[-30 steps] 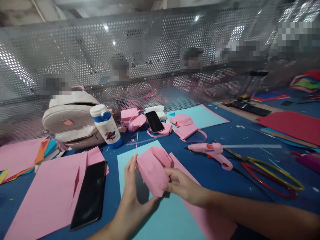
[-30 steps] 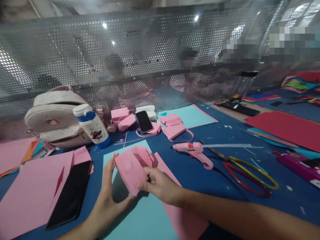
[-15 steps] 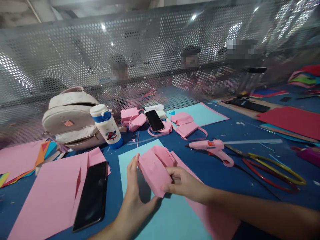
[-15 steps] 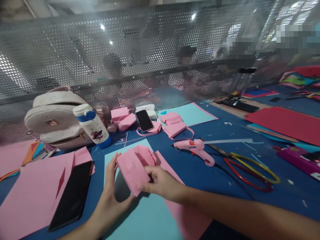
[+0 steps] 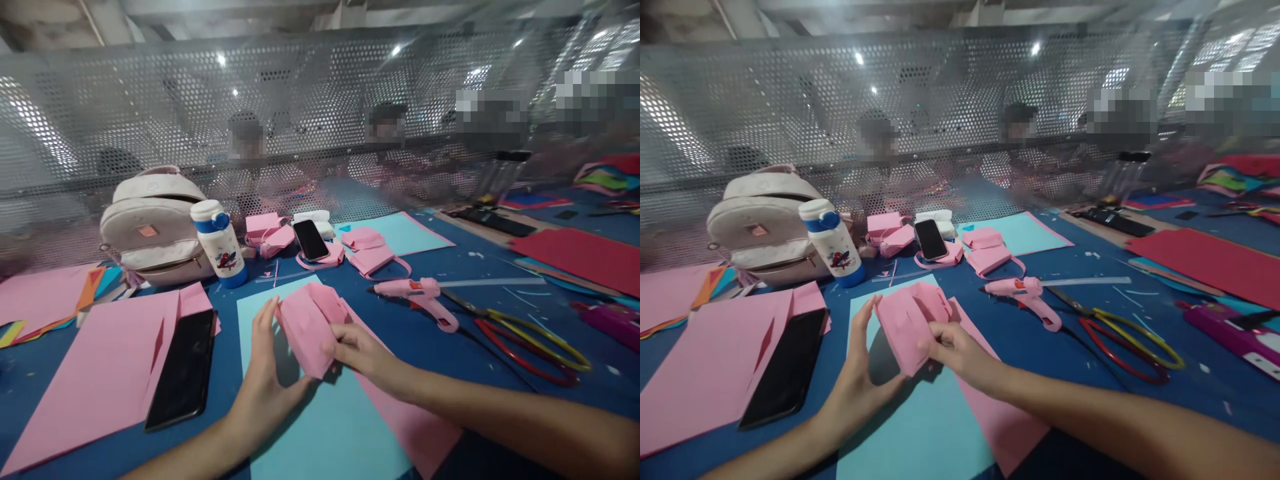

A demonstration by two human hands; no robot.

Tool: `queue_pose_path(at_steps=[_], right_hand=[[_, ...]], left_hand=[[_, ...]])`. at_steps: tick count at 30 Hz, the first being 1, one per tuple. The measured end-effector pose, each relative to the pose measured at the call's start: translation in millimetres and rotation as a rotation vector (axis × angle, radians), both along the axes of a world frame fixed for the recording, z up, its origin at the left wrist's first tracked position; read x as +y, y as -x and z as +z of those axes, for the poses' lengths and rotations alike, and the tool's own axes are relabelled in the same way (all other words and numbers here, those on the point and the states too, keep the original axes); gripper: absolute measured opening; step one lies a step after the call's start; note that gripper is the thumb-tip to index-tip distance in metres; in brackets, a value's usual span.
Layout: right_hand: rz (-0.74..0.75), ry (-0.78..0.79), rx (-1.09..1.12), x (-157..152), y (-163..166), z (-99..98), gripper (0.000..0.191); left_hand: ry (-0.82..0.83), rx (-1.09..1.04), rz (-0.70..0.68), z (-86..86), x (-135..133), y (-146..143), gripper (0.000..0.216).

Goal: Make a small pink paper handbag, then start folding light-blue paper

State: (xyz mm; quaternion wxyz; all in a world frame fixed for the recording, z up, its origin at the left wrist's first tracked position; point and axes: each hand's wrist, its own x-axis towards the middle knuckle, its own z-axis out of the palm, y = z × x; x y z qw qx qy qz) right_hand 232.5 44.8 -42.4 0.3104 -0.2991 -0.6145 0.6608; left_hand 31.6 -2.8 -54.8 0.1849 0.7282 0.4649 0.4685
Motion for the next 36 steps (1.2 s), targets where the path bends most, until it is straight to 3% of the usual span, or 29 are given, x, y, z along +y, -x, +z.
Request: queue_pose_path(at_steps=[12,18,24,27,36], right_hand=[[-0.177,-0.135,0.023,-2.3,-2.0,0.4,0.046],[-0.172,-0.190,-0.001,-5.3,-1.8,4.4,0.042],[-0.192,-0.240,-0.055,-2.1,-2.7,1.4,0.042],[-0.196,-0.225,-0.108,-1.5,-2.6,1.6,0.046],[-0.165,-0.228,-0.161,-1.7,-2.3,2.3,0.044]], left_hand=[[-0.021,0.113,-0.019,8.0,1.4,8.5,0.064],[-0.023,0.063,-0.090,9.0,1.4,9.0,0.064],[0.233,-0.188,-0.276,5.9,8.6,11.9,0.036],[0.359,-0.343,-0.352,6.7,13.6,14.0,0.036],[0.434,-0.404,-0.326,11.5,13.3,15.0,0.035]])
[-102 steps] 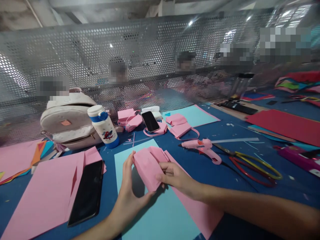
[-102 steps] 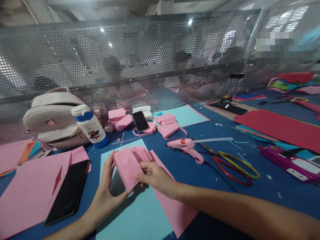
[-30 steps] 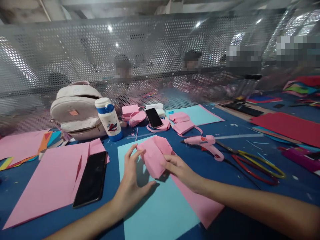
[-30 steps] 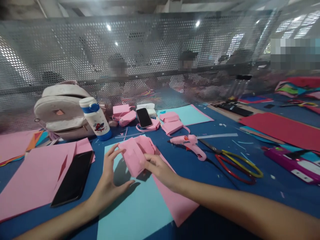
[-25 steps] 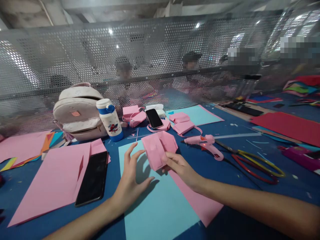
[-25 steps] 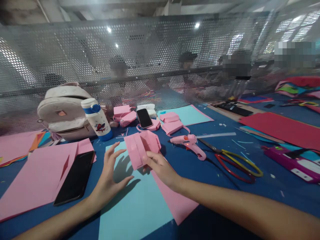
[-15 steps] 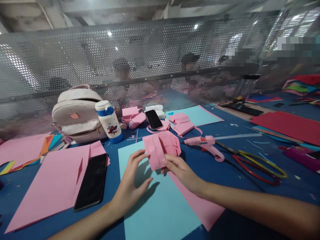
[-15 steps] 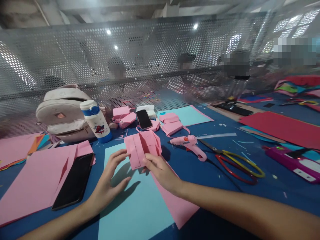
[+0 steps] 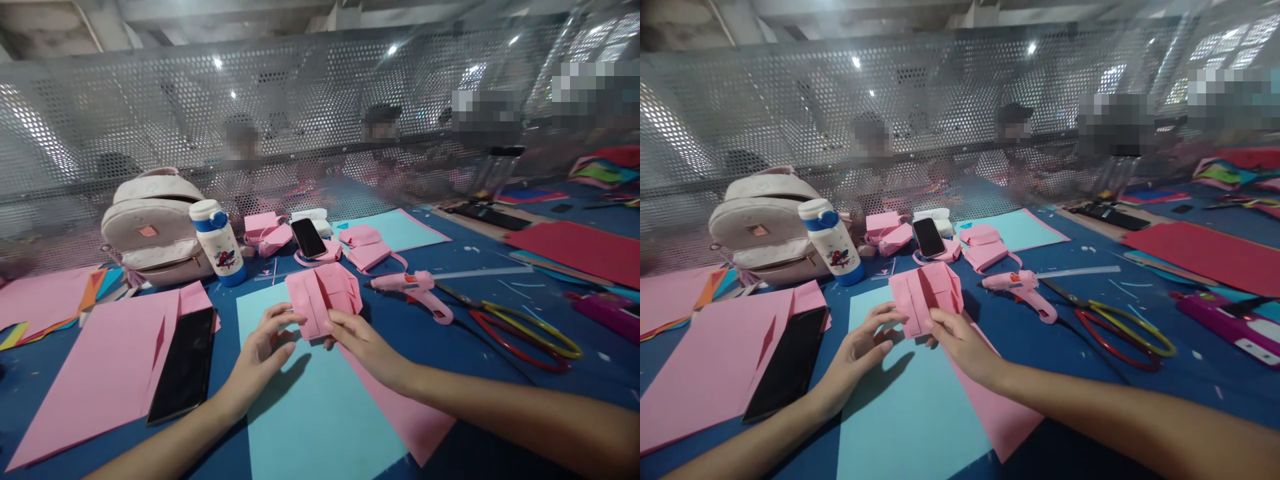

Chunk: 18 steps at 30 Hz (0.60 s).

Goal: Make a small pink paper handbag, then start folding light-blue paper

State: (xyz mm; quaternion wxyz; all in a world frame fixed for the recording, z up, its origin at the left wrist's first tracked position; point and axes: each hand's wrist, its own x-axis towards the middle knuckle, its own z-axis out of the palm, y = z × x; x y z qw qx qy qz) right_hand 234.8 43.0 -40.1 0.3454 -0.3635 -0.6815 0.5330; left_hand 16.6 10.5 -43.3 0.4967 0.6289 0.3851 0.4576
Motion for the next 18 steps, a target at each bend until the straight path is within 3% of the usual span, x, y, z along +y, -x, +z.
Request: queue_pose_path(at_steps=[8,18], right_hand=[[0.013,-0.006,-0.004,-1.4,1.9,3.7,0.042],[0.032,-0.029,-0.013,-1.3,2.4,2.1,0.039]], left_hand=[[-0.044,-0.064,0.034,-3.0,1.4,-2.4,0.051],[0.026,-0.107,0.011,-6.7,1.9,2.9,0.030]])
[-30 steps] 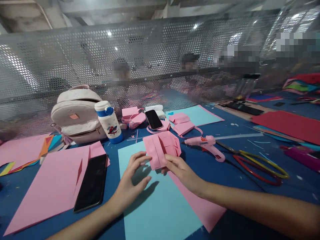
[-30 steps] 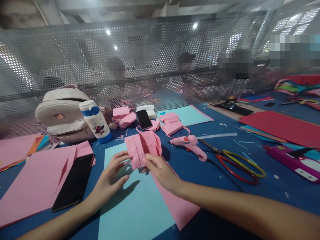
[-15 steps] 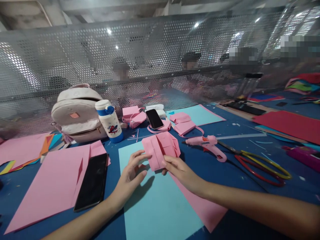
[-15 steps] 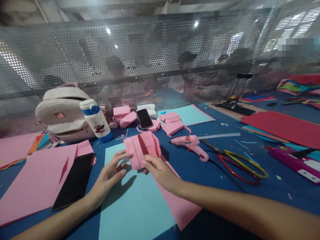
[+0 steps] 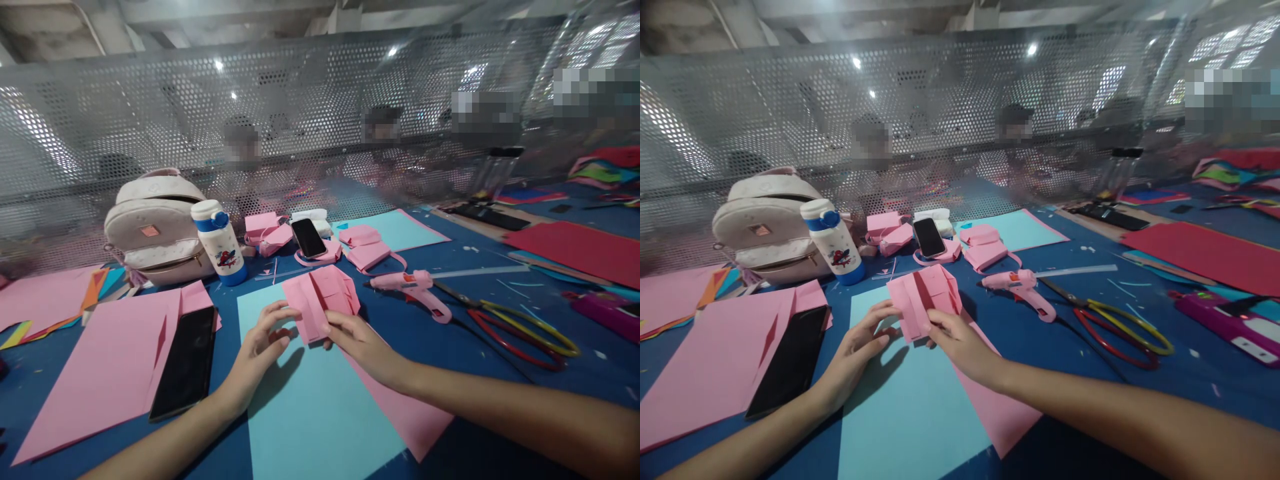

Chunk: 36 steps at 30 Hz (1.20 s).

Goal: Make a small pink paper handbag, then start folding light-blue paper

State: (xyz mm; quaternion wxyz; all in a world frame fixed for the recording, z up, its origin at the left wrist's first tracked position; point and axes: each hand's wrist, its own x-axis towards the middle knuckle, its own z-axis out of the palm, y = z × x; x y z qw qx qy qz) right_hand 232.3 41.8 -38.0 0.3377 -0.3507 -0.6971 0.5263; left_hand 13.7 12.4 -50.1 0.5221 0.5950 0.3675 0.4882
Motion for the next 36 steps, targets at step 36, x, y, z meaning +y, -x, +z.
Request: queue_pose_path(at_steps=[36], right_hand=[[0.021,0.063,0.070,0.5,-1.5,-2.0,0.045]], left_hand=[[-0.559,0.873,0.114,-0.4,-12.0,-1.4,0.068]])
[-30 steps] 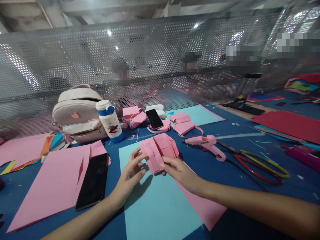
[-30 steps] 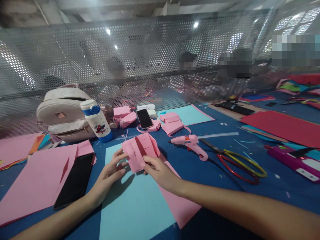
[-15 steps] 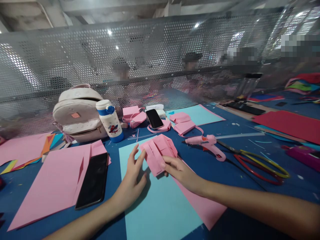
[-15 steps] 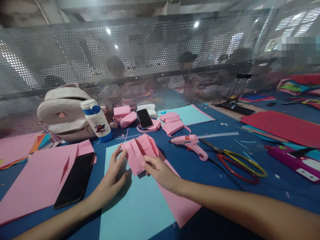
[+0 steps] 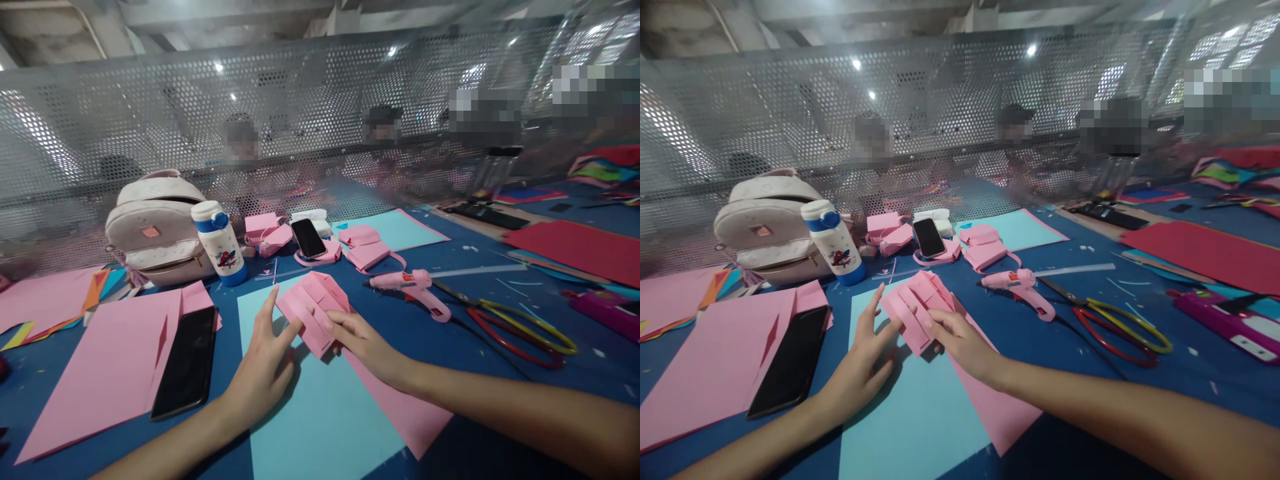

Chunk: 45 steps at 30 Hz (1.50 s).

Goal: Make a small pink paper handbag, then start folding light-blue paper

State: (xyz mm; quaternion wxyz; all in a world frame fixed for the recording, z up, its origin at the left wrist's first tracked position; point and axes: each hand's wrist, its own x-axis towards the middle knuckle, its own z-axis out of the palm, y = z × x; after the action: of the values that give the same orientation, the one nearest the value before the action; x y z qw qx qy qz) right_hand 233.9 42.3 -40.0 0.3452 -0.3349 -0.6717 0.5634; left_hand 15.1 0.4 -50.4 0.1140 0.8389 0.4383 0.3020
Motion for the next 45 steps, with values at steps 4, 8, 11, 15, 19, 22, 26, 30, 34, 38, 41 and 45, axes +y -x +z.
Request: queue_pose_path(at_steps=[4,8,11,15,19,22,26,30,34,38,41,45], right_hand=[[-0.006,0.022,0.046,0.8,-0.2,-2.9,0.046],[-0.023,0.028,0.051,2.1,-0.5,-5.3,0.047],[-0.026,0.034,0.053,2.2,-0.1,-4.4,0.047],[-0.037,0.035,0.064,2.4,0.4,-3.2,0.048],[-0.039,0.039,0.074,2.8,0.0,-3.8,0.048],[-0.048,0.026,0.060,2.5,-0.4,-3.8,0.049],[-0.043,0.013,0.042,1.9,-0.6,-3.1,0.051],[-0.029,0.001,0.044,1.8,-0.5,-2.3,0.049],[-0.033,-0.003,0.048,1.8,-0.4,-2.3,0.048],[-0.031,-0.002,0.047,1.9,-0.3,-3.1,0.049],[-0.025,0.009,0.046,1.8,-0.5,-3.2,0.049],[-0.033,0.016,0.045,1.7,-0.9,-3.7,0.049]], left_hand=[[-0.008,-0.004,-0.019,0.5,0.1,-1.1,0.066],[-0.009,0.003,-0.028,0.1,-0.3,-1.0,0.070],[-0.017,-0.006,-0.031,-1.2,-0.5,-0.5,0.070],[-0.039,-0.029,-0.038,-4.8,0.7,-0.1,0.074],[-0.051,-0.056,-0.036,-7.1,2.7,0.8,0.076],[-0.058,-0.089,-0.036,-7.9,4.0,1.9,0.077],[-0.013,-0.151,0.001,-10.6,5.5,3.1,0.074],[0.011,-0.221,0.009,-13.3,6.2,3.7,0.073],[0.014,-0.229,0.016,-14.4,6.3,4.2,0.071],[0.019,-0.242,0.008,-14.8,6.4,4.3,0.071],[0.027,-0.233,0.006,-13.4,6.0,4.0,0.072],[-0.004,-0.190,-0.023,-10.4,5.1,3.8,0.070]])
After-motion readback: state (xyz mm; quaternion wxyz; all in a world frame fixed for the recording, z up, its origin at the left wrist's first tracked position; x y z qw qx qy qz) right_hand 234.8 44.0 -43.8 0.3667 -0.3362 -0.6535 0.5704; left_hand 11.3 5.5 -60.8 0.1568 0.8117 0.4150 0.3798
